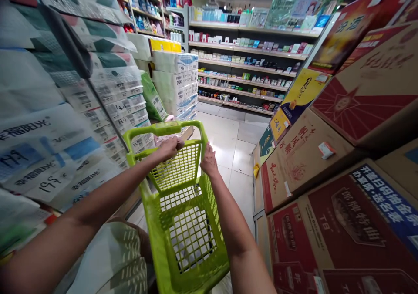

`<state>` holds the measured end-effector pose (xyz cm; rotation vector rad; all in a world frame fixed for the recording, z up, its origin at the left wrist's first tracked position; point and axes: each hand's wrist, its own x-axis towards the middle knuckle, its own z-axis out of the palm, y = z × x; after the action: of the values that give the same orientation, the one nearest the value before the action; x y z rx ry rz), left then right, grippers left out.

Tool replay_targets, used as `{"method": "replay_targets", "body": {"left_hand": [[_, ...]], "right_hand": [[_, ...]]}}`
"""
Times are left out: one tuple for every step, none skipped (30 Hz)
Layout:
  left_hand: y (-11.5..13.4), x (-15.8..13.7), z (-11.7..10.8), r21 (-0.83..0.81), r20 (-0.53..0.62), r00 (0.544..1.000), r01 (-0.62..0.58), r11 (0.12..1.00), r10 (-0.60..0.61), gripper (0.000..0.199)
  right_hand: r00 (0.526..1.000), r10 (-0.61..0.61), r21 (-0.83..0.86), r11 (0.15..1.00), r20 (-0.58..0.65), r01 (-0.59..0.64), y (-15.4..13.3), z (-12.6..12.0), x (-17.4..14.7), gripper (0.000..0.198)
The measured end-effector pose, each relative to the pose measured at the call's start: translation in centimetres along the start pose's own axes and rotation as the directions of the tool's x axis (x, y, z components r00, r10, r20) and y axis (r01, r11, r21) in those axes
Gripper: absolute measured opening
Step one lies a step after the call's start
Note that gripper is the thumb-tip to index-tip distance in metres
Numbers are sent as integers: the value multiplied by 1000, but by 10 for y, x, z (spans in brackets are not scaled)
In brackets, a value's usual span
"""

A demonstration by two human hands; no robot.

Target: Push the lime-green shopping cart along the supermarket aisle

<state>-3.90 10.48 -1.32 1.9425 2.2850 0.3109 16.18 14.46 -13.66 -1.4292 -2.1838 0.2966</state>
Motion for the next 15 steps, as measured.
{"method": "replay_targets", "body": {"left_hand": [[14, 9, 6, -17, 11, 1000, -14, 1000, 14, 41], [28, 18, 12, -31, 27, 999, -32, 999, 33, 41], [41, 25, 16, -39, 43, 997, -59, 998, 60, 41], [52, 32, 20, -41, 62, 994, -90, 995, 93, 41], [62, 37, 23, -41, 75, 989, -122, 992, 125, 41], [69, 41, 25, -38, 81, 984, -154, 987, 157, 42], [72, 43, 26, -34, 82, 979, -186, 982, 188, 42], [73, 43, 26, -28, 81, 974, -210, 977, 212, 41], [70, 40, 26, -24, 81, 971, -224, 974, 225, 41], [64, 37, 24, -17, 80, 969, -235, 972, 236, 40], [54, 31, 21, -1, 76, 966, -248, 969, 247, 39], [42, 24, 17, 24, 67, 964, -259, 965, 257, 38], [27, 16, 11, 59, 55, 964, -264, 963, 261, 37], [10, 7, 4, 105, 40, 965, -261, 960, 258, 34], [-9, -3, -3, 155, 25, 968, -249, 956, 248, 30]], "right_hand": [[1000, 14, 23, 1000, 9, -15, -3, 0, -1, 107], [1000, 20, 39, 999, 15, -21, -5, 0, -1, 106], [1000, 20, 47, 999, 16, -21, -8, 0, -2, 104], [1000, 18, 50, 999, 13, -19, -10, 0, -2, 103], [1000, 18, 51, 999, 7, -18, -12, 0, -2, 102], [1000, 18, 52, 998, -3, -17, -13, 0, -2, 102], [1000, 18, 55, 998, -13, -17, -14, 0, -1, 104], [1000, 18, 62, 998, -24, -17, -14, 0, -1, 105], [999, 21, 72, 997, -34, -18, -14, 0, -1, 107], [999, 24, 83, 996, -40, -21, -14, -1, -1, 107], [999, 27, 92, 995, -42, -23, -13, -1, -1, 108], [999, 31, 100, 995, -42, -26, -13, -2, -1, 108], [999, 35, 105, 994, -39, -30, -13, -3, -1, 109], [999, 39, 110, 993, -34, -35, -13, -4, -2, 110], [999, 43, 116, 992, -26, -39, -12, -4, -2, 110]]}}
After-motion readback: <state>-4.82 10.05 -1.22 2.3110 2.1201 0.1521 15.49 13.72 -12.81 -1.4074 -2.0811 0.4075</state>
